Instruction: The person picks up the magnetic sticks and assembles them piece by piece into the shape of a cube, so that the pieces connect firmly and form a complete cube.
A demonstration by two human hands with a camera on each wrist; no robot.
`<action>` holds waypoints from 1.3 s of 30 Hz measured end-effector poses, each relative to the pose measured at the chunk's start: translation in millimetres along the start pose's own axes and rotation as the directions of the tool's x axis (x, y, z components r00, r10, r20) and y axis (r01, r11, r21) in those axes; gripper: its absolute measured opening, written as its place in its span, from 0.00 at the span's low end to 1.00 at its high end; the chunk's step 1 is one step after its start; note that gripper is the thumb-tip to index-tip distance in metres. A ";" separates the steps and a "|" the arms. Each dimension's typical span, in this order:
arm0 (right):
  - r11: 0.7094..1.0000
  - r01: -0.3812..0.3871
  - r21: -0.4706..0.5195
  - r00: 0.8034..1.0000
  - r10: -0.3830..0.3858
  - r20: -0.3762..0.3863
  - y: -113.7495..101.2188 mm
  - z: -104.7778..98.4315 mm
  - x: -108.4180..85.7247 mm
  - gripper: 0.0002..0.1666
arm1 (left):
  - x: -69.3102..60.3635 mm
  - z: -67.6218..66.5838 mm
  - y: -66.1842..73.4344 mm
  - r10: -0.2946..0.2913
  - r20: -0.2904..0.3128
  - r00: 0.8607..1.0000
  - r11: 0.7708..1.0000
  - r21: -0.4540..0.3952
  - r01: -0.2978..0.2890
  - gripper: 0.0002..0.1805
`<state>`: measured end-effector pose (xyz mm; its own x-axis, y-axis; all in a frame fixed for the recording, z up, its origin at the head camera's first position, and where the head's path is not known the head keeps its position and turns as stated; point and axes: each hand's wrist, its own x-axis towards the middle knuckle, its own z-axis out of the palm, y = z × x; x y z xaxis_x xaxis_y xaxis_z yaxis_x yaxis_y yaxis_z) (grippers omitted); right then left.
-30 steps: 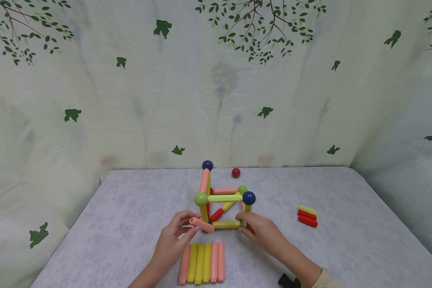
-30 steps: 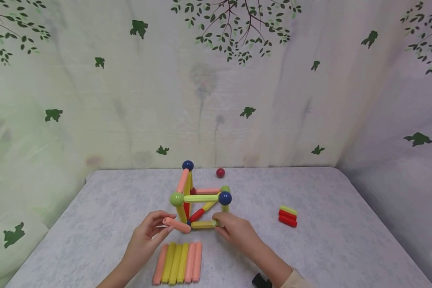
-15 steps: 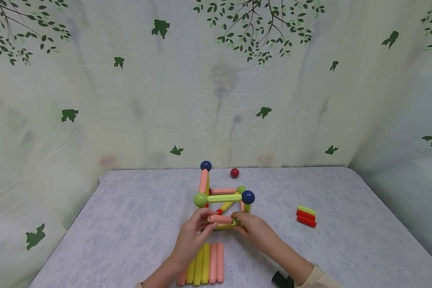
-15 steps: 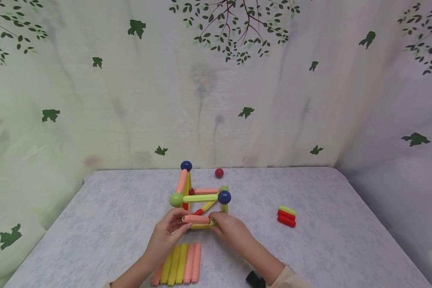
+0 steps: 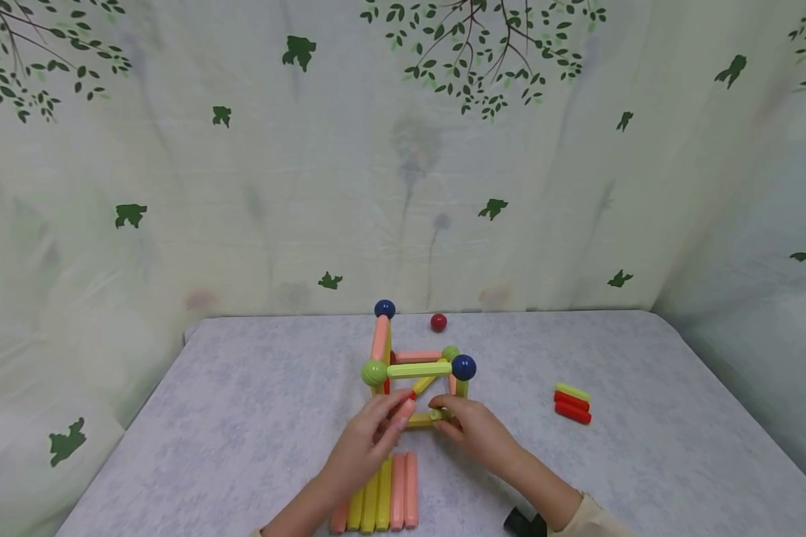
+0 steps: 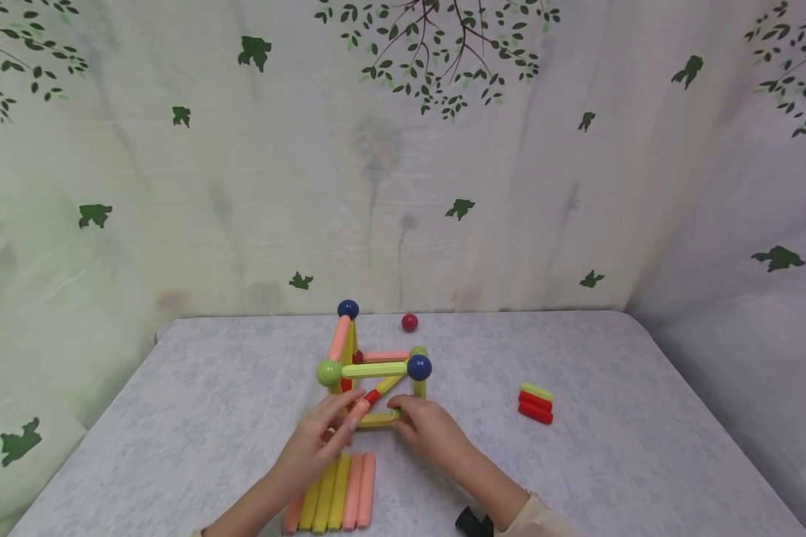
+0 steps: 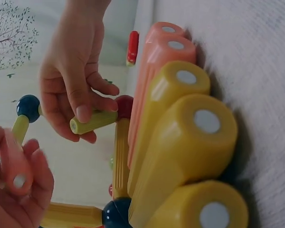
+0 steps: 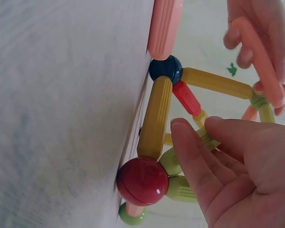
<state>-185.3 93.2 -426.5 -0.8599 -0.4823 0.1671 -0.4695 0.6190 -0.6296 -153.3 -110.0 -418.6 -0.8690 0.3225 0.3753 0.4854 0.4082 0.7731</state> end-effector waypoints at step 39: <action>0.987 0.004 0.163 0.981 0.028 -0.193 -8.8 16.4 11.7 0.12 | 21.4 -31.0 -0.2 0.158 -0.185 0.970 0.900 0.430 -0.065 0.33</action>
<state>-187.9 71.9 -431.5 -0.8952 -0.3360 0.2928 -0.4340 0.5077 -0.7442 -175.0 -129.6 -394.9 -0.7837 0.2191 0.5812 0.5348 0.7140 0.4519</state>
